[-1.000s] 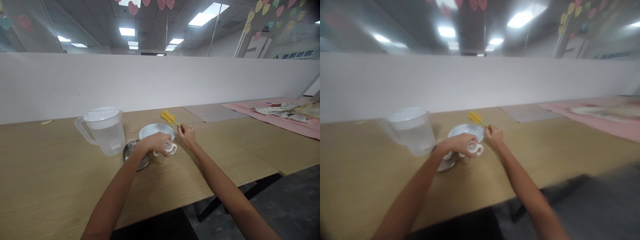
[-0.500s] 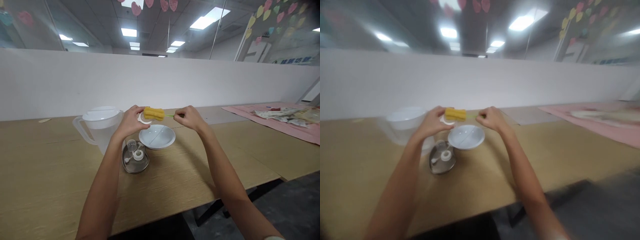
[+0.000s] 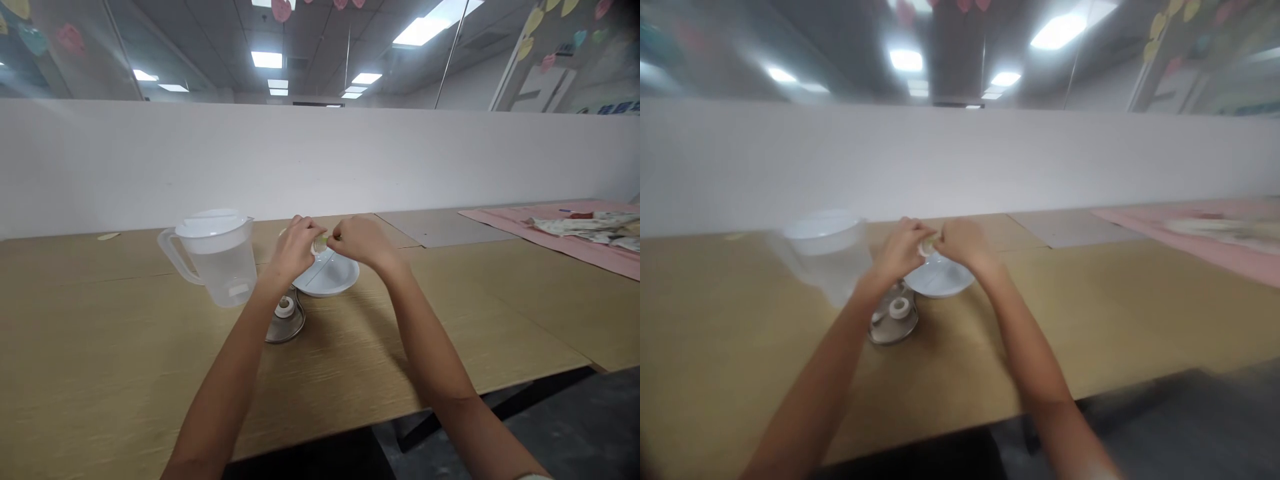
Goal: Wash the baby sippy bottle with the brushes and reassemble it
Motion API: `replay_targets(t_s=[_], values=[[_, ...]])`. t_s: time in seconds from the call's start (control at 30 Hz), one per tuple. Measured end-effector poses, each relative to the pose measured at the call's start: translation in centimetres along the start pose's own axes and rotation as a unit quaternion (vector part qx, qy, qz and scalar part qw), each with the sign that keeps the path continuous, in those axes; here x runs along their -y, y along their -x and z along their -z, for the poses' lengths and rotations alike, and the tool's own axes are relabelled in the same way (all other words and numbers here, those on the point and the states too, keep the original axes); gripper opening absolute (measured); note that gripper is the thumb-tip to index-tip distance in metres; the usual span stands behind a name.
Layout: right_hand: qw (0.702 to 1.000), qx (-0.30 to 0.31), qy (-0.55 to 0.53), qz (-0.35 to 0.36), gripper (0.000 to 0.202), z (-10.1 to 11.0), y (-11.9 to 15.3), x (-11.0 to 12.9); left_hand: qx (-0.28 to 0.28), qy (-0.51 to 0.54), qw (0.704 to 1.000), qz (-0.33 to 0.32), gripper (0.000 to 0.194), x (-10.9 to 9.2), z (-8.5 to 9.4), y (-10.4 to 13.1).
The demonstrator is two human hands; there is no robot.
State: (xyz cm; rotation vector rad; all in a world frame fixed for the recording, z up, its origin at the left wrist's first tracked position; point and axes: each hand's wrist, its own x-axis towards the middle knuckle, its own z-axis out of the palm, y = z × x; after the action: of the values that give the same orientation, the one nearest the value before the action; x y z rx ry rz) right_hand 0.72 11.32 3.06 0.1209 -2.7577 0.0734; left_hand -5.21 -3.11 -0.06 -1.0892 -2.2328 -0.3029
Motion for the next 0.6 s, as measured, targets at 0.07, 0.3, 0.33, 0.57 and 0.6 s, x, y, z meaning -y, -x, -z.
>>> replay_targets(t_s=[0.07, 0.3, 0.33, 0.57, 0.6], values=[[0.998, 0.035, -0.045, -0.022, 0.025, 0.5, 0.2, -1.6, -0.008, -0.042, 0.999, -0.01, 0.047, 0.1, -0.8, 0.2], [0.972, 0.133, -0.134, -0.137, 0.017, -1.0, -0.7, -9.8, 0.021, -0.013, 0.998, 0.053, 0.047, 1.9, -3.3, 0.7], [0.963, 0.158, -0.149, -0.157, 0.015, -2.1, -1.2, -10.9, 0.019, 0.035, 0.994, 0.106, 0.048, 1.7, -3.1, 0.6], [0.911, 0.274, -0.172, -0.257, 0.012, -11.5, -4.5, -15.3, 0.138, 0.314, 0.921, 0.185, 0.087, -4.1, 0.3, 0.1], [0.906, 0.295, -0.175, -0.249, 0.012, -12.5, -4.6, -15.3, 0.18, 0.304, 0.923, 0.152, 0.087, -5.2, 0.3, 0.3]])
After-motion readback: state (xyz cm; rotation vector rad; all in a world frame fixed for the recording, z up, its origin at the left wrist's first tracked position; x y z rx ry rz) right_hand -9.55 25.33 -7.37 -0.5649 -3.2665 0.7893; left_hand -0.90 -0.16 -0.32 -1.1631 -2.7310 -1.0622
